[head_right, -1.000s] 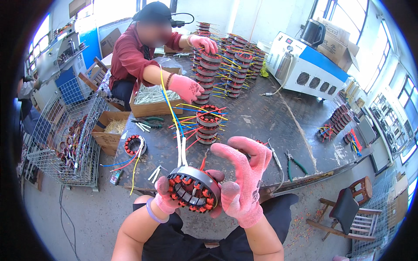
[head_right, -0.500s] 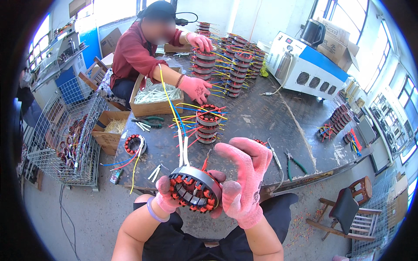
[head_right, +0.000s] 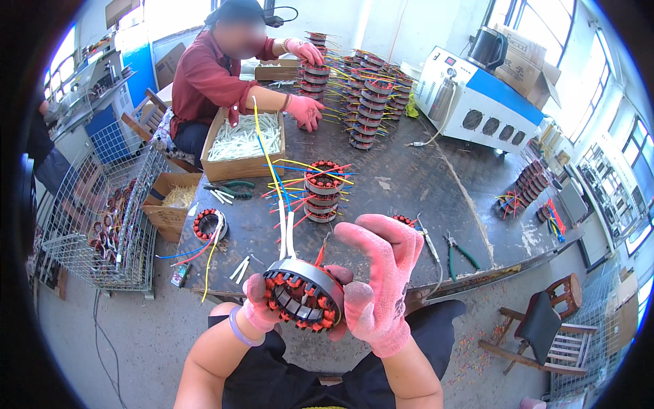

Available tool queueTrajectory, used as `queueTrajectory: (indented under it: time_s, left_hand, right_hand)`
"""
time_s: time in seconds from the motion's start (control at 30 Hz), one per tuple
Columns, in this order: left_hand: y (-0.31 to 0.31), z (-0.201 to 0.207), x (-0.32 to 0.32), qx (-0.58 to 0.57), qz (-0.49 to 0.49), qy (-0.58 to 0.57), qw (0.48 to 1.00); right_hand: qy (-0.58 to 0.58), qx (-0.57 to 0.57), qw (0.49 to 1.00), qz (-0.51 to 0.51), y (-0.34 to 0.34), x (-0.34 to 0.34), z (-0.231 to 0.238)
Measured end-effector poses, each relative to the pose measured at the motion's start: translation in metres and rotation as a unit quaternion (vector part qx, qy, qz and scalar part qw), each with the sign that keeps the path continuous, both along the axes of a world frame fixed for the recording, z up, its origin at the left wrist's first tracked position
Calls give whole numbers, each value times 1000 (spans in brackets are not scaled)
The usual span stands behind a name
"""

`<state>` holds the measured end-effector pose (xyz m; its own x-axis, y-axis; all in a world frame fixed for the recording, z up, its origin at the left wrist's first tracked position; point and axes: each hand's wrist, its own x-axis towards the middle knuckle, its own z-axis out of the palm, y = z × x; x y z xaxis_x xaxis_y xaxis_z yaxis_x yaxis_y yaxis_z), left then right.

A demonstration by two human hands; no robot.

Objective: The person assembles wires onto motor stators using pliers to trim and secure electrical connections while seated at a workshop table.

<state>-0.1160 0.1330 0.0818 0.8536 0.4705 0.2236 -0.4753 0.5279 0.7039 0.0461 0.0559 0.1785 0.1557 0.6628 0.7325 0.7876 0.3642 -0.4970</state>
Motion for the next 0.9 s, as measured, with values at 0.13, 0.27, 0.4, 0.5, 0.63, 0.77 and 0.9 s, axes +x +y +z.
queueTrajectory:
  time_s: [0.13,0.27,0.4,0.5,0.63,0.77,0.9]
  left_hand:
    - [3,-10,0,-7,-10,-7,1000]
    - [4,-11,-1,-11,-27,-8,1000]
    - [4,-7,0,3,-39,-10,999]
    - [0,4,2,10,-29,2,1000]
    - [0,-2,4,9,-16,-5,1000]
    - [-2,8,6,23,-12,4,1000]
    - [7,35,9,53,-47,-47,996]
  right_hand:
    - [-2,4,1000,-4,-1,1,0]
    - [0,-4,1000,1,-1,1,-1]
    - [15,15,1000,-2,0,1,-4]
    - [13,5,1000,7,-2,2,-5]
    - [9,22,1000,-2,0,2,-5]
    - [10,26,1000,-7,0,3,-5]
    - [89,-2,995,47,5,-3,6]
